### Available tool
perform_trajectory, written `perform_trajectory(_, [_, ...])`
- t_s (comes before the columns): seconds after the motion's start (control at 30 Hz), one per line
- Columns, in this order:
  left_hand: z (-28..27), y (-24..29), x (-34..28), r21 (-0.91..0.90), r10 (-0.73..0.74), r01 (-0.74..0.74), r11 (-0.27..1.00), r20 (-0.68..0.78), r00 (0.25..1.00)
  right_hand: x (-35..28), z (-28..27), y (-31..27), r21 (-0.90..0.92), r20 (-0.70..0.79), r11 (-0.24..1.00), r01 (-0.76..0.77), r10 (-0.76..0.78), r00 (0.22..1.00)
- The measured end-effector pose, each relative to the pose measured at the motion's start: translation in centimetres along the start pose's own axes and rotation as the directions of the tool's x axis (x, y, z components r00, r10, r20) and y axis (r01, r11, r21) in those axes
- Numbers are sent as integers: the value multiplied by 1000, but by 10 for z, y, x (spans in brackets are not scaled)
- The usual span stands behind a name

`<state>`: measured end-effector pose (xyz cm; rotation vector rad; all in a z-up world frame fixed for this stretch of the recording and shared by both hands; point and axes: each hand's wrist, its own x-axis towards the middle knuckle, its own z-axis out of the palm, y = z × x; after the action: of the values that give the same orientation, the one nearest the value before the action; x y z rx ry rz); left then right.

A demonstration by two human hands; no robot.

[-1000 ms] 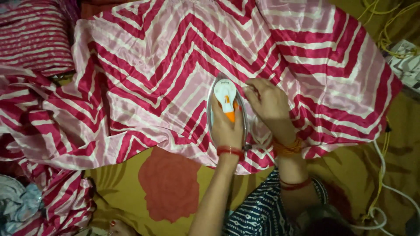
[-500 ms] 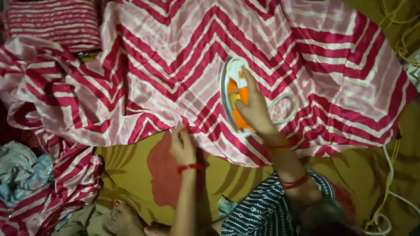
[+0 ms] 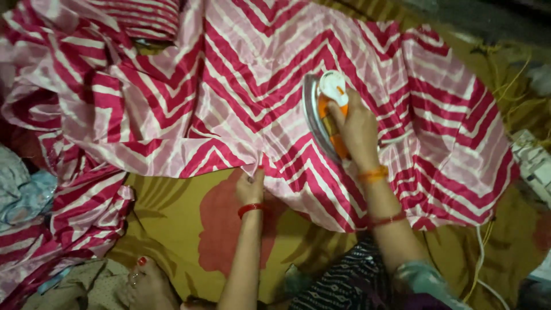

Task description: Ironing a pink and white chevron patterned cloth on a bed.

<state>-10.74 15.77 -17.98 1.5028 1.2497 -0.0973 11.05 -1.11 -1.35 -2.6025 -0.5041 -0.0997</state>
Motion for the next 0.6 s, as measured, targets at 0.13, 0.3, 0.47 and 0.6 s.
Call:
perform_trajectory(0.13, [2,-70,26,-422,222,-245,873,-104,969,49,5,-1,-67,-18,998,5,-6,1000])
perform_trajectory(0.3, [-26,-78,1,-779,-23,166,604,190,981,63,1,-6,13,-124,998,58,-56,991])
perform_trajectory(0.47, [-20,-62,11,-851,-88,221,477,204,975,18,9,8,38,-76,995,92,-89,993])
perform_trajectory(0.6, [-42,10,-27,-612,-100,3,790,-124,987,-31,-6,-22,-23,79,997,79,-77,994])
